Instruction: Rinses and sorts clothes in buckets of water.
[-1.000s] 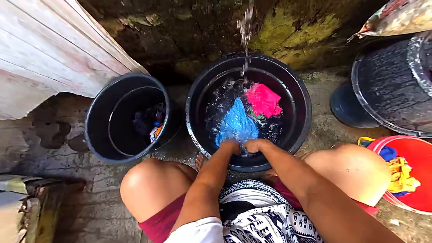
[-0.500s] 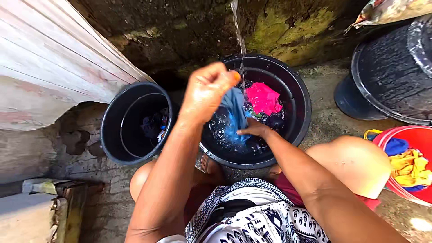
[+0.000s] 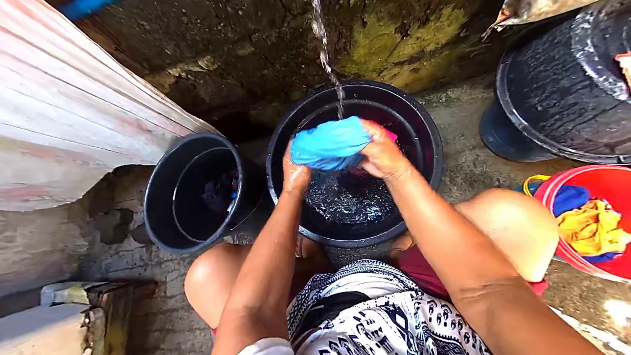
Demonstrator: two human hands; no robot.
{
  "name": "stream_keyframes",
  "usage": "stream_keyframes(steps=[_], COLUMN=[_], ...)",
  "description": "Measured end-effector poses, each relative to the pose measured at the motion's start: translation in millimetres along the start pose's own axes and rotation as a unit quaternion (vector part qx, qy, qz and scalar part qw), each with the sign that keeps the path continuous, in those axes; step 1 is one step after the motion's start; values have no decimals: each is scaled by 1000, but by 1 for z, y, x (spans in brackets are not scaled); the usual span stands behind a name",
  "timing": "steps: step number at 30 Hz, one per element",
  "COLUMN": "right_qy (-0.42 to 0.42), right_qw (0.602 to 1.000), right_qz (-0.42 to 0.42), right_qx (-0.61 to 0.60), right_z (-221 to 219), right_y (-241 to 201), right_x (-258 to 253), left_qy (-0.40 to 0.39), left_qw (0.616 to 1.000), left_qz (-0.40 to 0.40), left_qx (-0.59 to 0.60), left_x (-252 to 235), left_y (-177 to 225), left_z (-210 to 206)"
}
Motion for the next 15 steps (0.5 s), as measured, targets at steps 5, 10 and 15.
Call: stream_keyframes(steps=[5, 10, 15], right_qy=[224, 66, 195], right_qw=[899, 907, 959], right_qz=[-375, -320, -115], right_qx=[8, -265, -171], right_z=[83, -2, 7], right_y=[75, 102, 76], right_x=[32, 59, 36], left_qy=[-168, -320, -92], left_qw=[976, 907, 996], left_qz=[-47, -198, -10], left_qx=[-132, -191, 16], left_x=[-22, 15, 33], left_y=[73, 114, 53], left_z=[-28, -71, -47])
Point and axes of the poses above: each hand's wrist, its own x-axis away from the middle knuckle, its own z-axis out of the back of the hand, y = z × x, the point moved 5 cm from there along -x, towards the middle knuckle, and after that the axes turned 8 degrees about x, right-handed, at the moved point
